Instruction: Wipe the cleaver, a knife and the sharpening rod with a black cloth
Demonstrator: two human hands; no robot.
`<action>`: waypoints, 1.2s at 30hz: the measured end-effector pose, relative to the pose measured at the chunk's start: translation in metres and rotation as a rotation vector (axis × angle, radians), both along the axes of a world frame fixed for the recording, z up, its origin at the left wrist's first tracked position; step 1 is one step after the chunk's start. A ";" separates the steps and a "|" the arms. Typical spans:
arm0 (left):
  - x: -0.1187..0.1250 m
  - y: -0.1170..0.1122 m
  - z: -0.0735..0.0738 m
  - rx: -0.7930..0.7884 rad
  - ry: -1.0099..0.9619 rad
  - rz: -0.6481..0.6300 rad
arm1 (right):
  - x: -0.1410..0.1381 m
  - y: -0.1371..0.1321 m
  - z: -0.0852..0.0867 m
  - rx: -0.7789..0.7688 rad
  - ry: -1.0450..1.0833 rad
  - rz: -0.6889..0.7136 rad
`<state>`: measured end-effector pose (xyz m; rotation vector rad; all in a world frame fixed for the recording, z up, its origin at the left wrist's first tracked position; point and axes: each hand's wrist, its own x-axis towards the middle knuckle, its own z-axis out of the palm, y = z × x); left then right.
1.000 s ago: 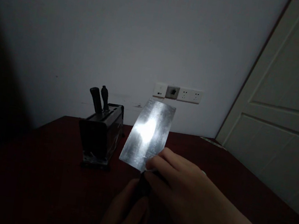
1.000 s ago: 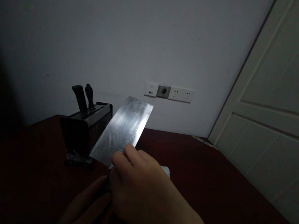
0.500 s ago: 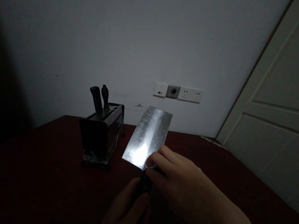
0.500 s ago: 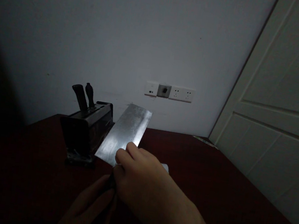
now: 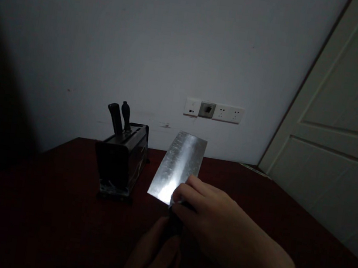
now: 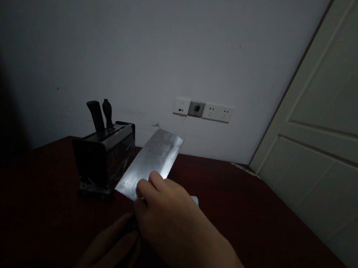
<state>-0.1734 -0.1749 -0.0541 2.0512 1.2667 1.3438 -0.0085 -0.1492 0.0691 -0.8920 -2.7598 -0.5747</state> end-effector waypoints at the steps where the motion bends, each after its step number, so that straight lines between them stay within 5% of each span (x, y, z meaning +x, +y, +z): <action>1: 0.000 0.001 0.001 0.003 -0.001 0.000 | 0.001 0.000 0.000 0.001 -0.003 0.006; 29: -0.002 0.010 -0.018 0.042 -0.018 -0.027 | 0.009 0.001 0.000 -0.012 -0.056 -0.014; 36: 0.002 0.002 -0.003 -0.007 -0.021 -0.037 | -0.003 0.006 -0.006 -0.006 0.002 0.027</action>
